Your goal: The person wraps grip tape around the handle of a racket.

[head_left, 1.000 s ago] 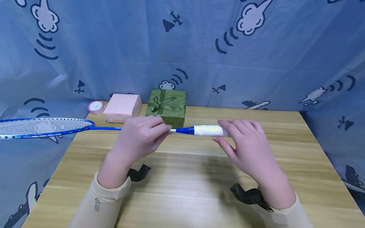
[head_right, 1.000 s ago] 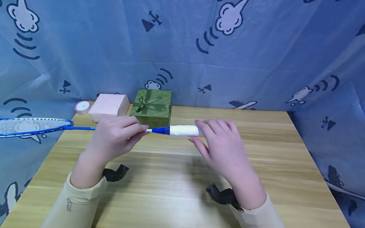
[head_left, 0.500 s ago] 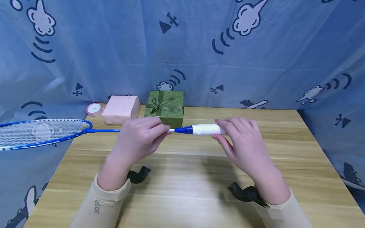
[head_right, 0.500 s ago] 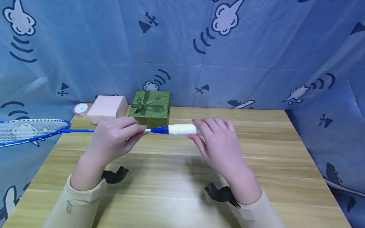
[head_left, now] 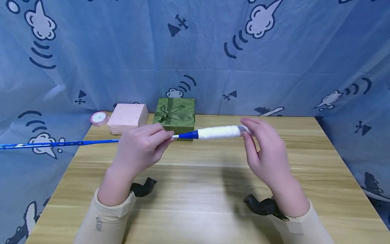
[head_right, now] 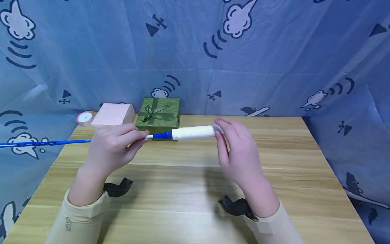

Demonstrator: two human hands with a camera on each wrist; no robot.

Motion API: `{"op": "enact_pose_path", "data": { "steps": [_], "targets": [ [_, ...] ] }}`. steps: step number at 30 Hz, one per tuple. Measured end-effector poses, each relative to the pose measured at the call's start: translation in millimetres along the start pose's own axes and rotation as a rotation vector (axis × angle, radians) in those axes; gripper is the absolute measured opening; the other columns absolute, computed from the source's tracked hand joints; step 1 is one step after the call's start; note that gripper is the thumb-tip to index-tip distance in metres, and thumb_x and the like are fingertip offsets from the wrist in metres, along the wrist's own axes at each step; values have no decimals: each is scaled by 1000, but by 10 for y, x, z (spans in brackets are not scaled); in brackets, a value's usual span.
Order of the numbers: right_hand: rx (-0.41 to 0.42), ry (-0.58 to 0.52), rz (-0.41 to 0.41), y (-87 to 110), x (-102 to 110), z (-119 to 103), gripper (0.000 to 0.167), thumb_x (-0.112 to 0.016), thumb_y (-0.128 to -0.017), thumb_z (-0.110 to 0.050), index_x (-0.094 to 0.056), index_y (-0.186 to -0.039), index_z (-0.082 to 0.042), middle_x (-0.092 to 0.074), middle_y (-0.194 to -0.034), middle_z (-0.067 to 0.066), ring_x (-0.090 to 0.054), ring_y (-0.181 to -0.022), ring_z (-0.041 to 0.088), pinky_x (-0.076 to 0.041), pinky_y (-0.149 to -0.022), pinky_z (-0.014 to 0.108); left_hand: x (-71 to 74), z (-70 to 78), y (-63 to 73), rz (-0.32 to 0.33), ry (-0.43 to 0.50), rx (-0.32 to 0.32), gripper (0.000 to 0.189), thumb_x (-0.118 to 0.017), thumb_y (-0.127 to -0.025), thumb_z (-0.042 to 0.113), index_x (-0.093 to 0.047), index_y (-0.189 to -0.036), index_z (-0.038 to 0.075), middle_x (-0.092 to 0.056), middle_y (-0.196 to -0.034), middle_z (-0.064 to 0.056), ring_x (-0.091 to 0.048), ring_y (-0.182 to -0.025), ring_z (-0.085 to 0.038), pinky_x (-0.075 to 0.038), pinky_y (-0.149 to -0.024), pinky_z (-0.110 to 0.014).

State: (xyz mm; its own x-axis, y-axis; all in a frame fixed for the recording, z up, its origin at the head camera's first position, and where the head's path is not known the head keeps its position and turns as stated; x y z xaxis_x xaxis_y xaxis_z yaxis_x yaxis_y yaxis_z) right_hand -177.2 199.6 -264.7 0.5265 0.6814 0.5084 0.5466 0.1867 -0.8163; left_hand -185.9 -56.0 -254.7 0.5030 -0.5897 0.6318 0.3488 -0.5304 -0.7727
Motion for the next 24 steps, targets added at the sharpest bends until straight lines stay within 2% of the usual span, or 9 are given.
{"op": "enact_pose_path", "data": {
  "steps": [3,6,10,14,20,24],
  "targets": [
    [-41,-27,61,-5,87,31,27,-61,-96,9,-69,-122,6,-72,-124,19,-69,-112,34,-47,-91,18,13,0,-11,11,-3,-9,9,-84,-84,11,-78,-90,8,-69,-75,-2,-59,-54,-16,-42,-44,-29],
    [-83,-50,133,-17,159,71,24,-59,-96,12,-72,-116,8,-73,-122,19,-70,-112,34,-45,-93,11,16,-2,-11,10,-2,-12,8,-83,-85,11,-78,-90,7,-69,-75,-3,-59,-53,-16,-41,-43,-29],
    [-147,-77,236,-14,241,143,20,-58,-97,11,-74,-108,9,-74,-119,18,-71,-110,32,-50,-96,14,33,-31,10,3,0,12,5,-80,-87,10,-78,-90,7,-68,-75,-3,-58,-52,-16,-41,-43,-29],
    [-194,-132,289,-1,271,202,16,-63,-95,11,-74,-106,10,-73,-115,19,-71,-105,28,-54,-95,18,59,-57,31,-3,1,33,4,-78,-89,9,-78,-91,6,-67,-74,-3,-56,-52,-16,-42,-43,-31],
    [-232,-174,292,18,280,269,13,-72,-90,11,-75,-102,11,-73,-113,18,-71,-105,22,-56,-94,21,67,-75,34,-15,-14,41,6,-79,-89,11,-79,-92,6,-68,-74,-4,-59,-53,-17,-42,-44,-31],
    [-213,-146,287,29,293,263,13,-75,-87,11,-75,-100,11,-74,-114,17,-72,-105,22,-55,-95,21,98,-83,25,-2,-28,38,7,-80,-88,12,-80,-92,6,-69,-74,-4,-61,-54,-19,-42,-44,-32]
  ]
}}
Point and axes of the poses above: each hand's wrist, its own y-axis away from the middle knuckle, its own x-axis out of the back of the hand, z = x × y, the point moved 9 cm from there along -y, towards the middle knuckle
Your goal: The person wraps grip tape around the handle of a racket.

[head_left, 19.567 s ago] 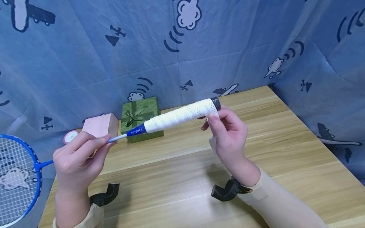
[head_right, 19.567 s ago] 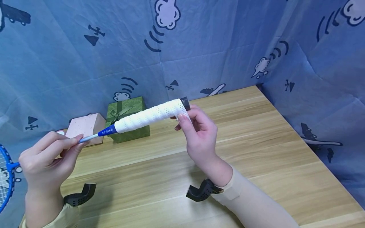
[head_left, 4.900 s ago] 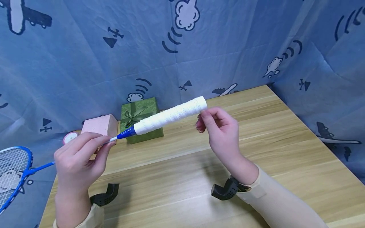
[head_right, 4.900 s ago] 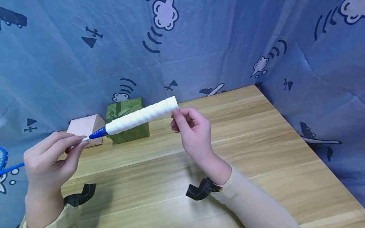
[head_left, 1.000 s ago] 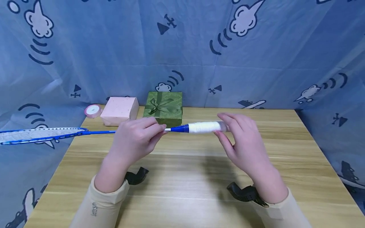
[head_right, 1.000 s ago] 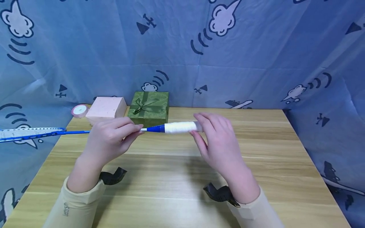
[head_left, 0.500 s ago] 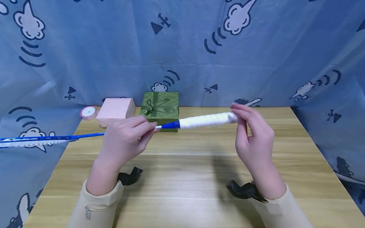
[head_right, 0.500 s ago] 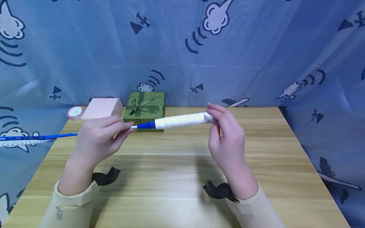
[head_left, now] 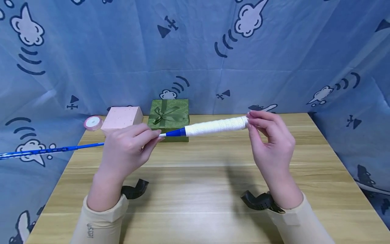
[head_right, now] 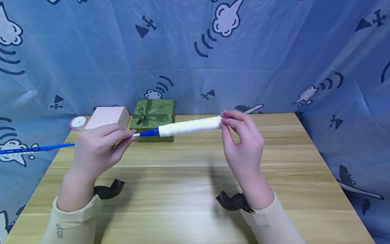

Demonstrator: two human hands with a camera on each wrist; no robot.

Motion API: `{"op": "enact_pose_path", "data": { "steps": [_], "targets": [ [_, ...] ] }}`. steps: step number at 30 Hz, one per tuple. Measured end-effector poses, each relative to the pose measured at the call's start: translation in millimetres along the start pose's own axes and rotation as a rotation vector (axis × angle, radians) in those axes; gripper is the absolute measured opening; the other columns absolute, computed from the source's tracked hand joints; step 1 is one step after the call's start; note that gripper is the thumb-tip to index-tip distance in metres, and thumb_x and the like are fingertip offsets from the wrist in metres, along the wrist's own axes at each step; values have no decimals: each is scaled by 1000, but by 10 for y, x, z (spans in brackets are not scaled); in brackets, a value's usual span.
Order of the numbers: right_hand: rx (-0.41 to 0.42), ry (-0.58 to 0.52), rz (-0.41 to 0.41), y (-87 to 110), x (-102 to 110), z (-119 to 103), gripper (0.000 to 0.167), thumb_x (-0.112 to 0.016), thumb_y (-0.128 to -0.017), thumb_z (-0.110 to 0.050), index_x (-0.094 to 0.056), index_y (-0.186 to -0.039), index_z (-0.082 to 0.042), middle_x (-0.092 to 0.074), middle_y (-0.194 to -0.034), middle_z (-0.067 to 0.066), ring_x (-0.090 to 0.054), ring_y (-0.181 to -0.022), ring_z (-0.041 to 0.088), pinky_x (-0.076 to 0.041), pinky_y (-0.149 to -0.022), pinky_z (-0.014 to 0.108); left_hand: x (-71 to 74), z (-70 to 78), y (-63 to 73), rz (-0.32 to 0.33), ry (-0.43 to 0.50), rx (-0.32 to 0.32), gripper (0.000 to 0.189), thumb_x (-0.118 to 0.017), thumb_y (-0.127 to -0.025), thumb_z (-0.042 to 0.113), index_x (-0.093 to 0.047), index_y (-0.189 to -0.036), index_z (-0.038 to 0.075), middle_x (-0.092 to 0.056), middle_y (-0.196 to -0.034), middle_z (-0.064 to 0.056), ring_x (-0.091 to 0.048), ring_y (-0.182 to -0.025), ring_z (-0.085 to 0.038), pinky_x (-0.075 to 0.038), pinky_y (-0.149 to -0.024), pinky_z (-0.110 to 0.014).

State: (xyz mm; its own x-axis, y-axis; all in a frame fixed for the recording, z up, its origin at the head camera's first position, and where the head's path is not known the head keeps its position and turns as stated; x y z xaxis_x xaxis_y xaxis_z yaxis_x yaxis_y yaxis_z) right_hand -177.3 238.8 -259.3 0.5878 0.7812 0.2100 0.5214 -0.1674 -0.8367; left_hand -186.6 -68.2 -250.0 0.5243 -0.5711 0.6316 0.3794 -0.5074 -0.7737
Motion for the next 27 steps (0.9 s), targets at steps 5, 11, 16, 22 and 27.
{"op": "enact_pose_path", "data": {
  "steps": [5,11,16,22,27],
  "targets": [
    [46,-6,1,-1,-10,-32,17,-76,-84,14,-75,-101,11,-73,-115,20,-72,-105,31,-55,-96,22,27,-6,-1,11,-5,-4,7,-81,-88,13,-80,-91,7,-68,-73,-3,-61,-54,-19,-41,-43,-31],
    [123,26,43,-8,10,-95,14,-77,-84,14,-76,-98,10,-75,-111,20,-73,-100,34,-54,-94,18,73,-9,-6,48,12,-12,6,-81,-87,12,-81,-91,8,-69,-73,-3,-62,-54,-19,-43,-44,-32],
    [185,49,40,-3,3,-142,15,-79,-81,14,-77,-95,9,-76,-111,19,-74,-99,35,-53,-96,17,113,-19,0,57,24,-19,8,-77,-89,13,-81,-92,7,-68,-72,-3,-59,-53,-19,-43,-44,-33],
    [208,-17,-24,-7,-25,-120,21,-81,-81,10,-78,-102,7,-76,-115,18,-74,-105,36,-53,-99,21,144,-30,7,64,25,-33,28,-65,-103,26,-81,-91,7,-68,-71,-3,-60,-53,-18,-46,-46,-34],
    [189,-120,-46,-17,-22,-74,15,-77,-88,1,-79,-101,7,-76,-113,21,-74,-105,27,-55,-96,22,165,-47,12,58,30,-29,35,-61,-106,31,-80,-90,7,-69,-71,-3,-59,-54,-17,-47,-48,-34]
  ]
}}
Point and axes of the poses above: each hand's wrist, its own y-axis away from the middle knuckle, its own x-axis out of the back of the hand, z = x × y, the point moved 9 cm from there along -y, towards the middle knuckle
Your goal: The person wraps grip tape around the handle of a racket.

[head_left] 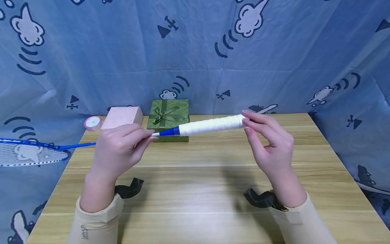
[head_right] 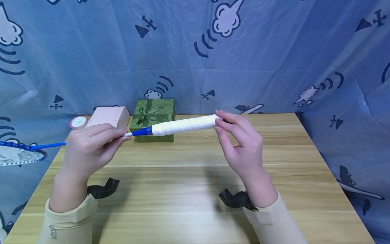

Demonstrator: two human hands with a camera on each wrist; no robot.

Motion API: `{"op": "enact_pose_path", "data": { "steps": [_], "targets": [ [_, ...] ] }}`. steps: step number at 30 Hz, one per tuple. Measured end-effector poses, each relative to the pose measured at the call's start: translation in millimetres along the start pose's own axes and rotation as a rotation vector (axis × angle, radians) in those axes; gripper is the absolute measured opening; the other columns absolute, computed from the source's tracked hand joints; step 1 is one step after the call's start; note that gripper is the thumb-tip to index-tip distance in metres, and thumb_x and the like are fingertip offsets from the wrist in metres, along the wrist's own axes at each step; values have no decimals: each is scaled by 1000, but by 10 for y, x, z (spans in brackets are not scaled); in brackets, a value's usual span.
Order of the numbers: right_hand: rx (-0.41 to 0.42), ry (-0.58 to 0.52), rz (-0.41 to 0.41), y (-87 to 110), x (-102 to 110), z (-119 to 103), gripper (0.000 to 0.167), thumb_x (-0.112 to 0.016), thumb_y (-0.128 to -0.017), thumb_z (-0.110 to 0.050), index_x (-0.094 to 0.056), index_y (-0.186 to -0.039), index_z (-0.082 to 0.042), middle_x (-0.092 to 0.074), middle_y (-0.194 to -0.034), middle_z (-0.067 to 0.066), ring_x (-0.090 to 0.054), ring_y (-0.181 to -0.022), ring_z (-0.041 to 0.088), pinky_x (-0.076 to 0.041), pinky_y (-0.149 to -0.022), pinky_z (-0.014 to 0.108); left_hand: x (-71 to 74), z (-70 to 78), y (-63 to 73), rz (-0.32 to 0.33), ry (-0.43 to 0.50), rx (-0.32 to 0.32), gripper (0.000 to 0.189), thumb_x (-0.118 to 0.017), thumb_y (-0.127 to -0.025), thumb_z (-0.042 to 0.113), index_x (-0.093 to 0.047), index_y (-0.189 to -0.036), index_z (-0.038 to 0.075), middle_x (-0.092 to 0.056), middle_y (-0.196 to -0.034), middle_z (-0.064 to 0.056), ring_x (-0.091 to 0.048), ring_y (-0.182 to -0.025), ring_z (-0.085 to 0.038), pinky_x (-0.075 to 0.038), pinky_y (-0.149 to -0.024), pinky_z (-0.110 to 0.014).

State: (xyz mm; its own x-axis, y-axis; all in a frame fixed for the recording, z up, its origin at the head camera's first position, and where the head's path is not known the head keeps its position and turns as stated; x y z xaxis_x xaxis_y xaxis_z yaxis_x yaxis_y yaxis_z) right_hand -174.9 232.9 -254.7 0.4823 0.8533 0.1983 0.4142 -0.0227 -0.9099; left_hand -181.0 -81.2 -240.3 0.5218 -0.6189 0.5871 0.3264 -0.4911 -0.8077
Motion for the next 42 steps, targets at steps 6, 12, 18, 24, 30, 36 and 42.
{"op": "enact_pose_path", "data": {
  "steps": [6,12,18,24,30,36,42],
  "targets": [
    [-35,-12,-39,-16,8,41,25,-77,-76,21,-78,-97,8,-76,-109,21,-72,-104,19,-54,-90,18,13,-16,0,-7,36,7,36,-61,-105,34,-80,-88,9,-70,-72,-1,-57,-55,-13,-47,-49,-33],
    [24,-33,-158,-29,-37,25,24,-77,-81,13,-75,-104,6,-72,-110,23,-67,-105,27,-50,-96,19,22,-35,17,-17,44,4,35,-61,-105,33,-80,-88,10,-70,-73,-1,-56,-54,-11,-45,-48,-31],
    [103,-99,-256,-42,-94,-36,30,-69,-101,-23,-75,-108,5,-68,-108,24,-63,-102,33,-48,-94,20,29,-66,41,-35,75,6,23,-67,-99,27,-80,-88,11,-70,-74,0,-54,-54,-9,-44,-49,-30],
    [105,-126,-349,-30,-129,-39,24,-70,-100,-18,-74,-109,4,-66,-112,24,-65,-108,30,-50,-99,21,7,-84,52,-84,115,19,10,-77,-93,20,-81,-91,11,-73,-76,0,-59,-56,-10,-47,-51,-31],
    [132,-115,-424,-4,-177,-62,33,-63,-105,-28,-73,-112,3,-66,-114,22,-63,-108,26,-48,-96,16,7,-96,60,-81,118,4,23,-68,-100,28,-81,-90,11,-72,-75,1,-58,-56,-9,-45,-50,-28],
    [129,-100,-438,10,-175,-55,33,-62,-105,-28,-73,-112,2,-69,-114,19,-65,-108,22,-48,-98,15,3,-99,51,-71,135,0,32,-63,-104,34,-81,-89,12,-71,-75,3,-55,-55,-7,-43,-50,-26],
    [125,-110,-386,9,-136,-48,35,-64,-103,-30,-74,-107,4,-71,-107,17,-68,-107,21,-50,-98,17,6,-61,31,-47,87,-25,35,-60,-105,34,-81,-87,13,-71,-73,3,-56,-54,-7,-43,-49,-27]
  ]
}}
Point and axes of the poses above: each hand's wrist, its own y-axis away from the middle knuckle, its own x-axis out of the back of the hand, z = x × y, the point moved 9 cm from there along -y, towards the middle knuckle
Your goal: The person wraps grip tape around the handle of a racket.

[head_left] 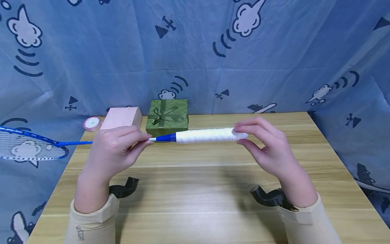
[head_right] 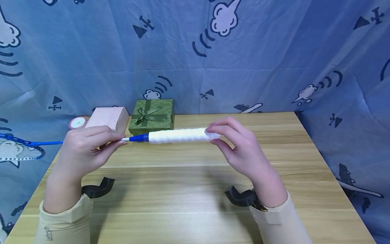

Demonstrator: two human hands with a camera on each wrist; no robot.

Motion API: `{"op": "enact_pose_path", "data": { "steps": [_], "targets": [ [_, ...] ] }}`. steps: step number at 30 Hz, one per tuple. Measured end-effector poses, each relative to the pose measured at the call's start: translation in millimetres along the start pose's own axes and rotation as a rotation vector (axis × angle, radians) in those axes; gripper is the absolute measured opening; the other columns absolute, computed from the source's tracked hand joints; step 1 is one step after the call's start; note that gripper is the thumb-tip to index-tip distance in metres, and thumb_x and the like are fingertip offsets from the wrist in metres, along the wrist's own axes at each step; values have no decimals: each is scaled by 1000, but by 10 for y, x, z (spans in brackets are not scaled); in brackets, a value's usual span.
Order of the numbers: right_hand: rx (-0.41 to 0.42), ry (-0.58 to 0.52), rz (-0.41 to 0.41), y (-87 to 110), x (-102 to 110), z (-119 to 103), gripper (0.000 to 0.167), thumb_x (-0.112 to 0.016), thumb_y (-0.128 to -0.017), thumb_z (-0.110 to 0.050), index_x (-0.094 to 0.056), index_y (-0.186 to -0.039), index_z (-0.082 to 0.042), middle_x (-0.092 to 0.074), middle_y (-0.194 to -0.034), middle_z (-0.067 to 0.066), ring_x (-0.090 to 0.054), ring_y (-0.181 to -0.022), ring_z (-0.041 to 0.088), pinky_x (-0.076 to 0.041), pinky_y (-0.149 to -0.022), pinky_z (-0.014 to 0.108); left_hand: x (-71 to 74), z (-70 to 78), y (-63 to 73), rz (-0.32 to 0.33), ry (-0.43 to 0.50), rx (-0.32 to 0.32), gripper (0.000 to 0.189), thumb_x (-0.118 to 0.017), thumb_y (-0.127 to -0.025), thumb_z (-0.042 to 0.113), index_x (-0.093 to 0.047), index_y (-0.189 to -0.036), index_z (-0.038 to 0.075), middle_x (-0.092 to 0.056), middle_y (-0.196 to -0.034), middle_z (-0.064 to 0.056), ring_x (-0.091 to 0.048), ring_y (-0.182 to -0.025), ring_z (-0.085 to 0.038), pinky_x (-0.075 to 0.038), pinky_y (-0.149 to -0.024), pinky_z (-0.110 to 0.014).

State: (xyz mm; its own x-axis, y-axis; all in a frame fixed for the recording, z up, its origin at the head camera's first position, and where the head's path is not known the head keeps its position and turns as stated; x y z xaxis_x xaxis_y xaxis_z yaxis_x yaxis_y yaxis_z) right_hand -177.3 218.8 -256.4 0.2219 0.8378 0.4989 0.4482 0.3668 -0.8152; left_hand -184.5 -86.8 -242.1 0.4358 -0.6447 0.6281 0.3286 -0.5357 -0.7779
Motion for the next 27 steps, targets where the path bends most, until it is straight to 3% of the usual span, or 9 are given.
{"op": "enact_pose_path", "data": {
  "steps": [6,9,13,17,20,23,27],
  "targets": [
    [-5,29,6,-5,4,6,32,-66,-102,-29,-75,-106,2,-71,-103,15,-69,-105,22,-50,-97,15,-5,8,-17,0,-5,-2,14,-73,-94,22,-81,-88,12,-71,-74,1,-60,-56,-10,-46,-49,-30],
    [-13,55,-29,-7,-15,10,16,-74,-94,-5,-75,-109,0,-70,-108,15,-67,-104,25,-48,-96,14,-11,13,-28,-3,-16,-3,7,-78,-87,17,-81,-89,11,-72,-74,1,-63,-57,-11,-48,-50,-32],
    [-27,70,-83,-8,-43,17,48,-81,-71,22,-74,-113,-1,-68,-116,17,-64,-105,26,-46,-97,13,-31,12,-34,-24,-20,12,5,-81,-86,16,-81,-89,11,-73,-76,1,-66,-60,-13,-50,-52,-34],
    [-42,22,-116,-9,-52,30,26,-76,-94,-10,-72,-118,0,-68,-119,17,-63,-111,23,-45,-100,16,-61,2,-33,-58,-5,43,7,-84,-84,13,-81,-90,11,-74,-78,1,-67,-62,-13,-51,-53,-35],
    [-64,-16,-120,-7,-52,49,44,-65,-102,-37,-70,-122,1,-69,-120,16,-64,-113,19,-45,-99,16,-75,20,-43,-55,2,36,7,-84,-84,13,-81,-90,11,-73,-78,1,-65,-60,-13,-51,-52,-34],
    [-92,-18,-116,-1,-54,66,47,-63,-103,-40,-69,-123,1,-70,-120,15,-65,-111,17,-45,-98,16,-81,59,-61,-29,-7,4,4,-78,-90,15,-80,-88,12,-71,-76,2,-61,-57,-11,-47,-49,-31],
    [-119,30,-111,9,-56,82,36,-62,-105,-30,-70,-124,0,-72,-121,14,-67,-98,16,-49,-89,16,-130,101,-86,-34,-12,-11,6,-78,-91,14,-77,-85,12,-68,-73,3,-59,-56,-10,-42,-47,-28]
  ]
}}
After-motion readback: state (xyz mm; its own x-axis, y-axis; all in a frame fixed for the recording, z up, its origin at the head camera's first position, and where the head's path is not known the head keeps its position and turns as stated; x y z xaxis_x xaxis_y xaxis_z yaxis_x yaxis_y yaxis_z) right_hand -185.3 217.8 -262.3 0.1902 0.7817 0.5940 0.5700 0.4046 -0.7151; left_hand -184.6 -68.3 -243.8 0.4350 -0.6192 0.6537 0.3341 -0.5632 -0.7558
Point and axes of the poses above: each hand's wrist, its own y-axis away from the middle knuckle, its own x-axis out of the back of the hand, z = x × y, the point moved 9 cm from there along -y, towards the middle knuckle
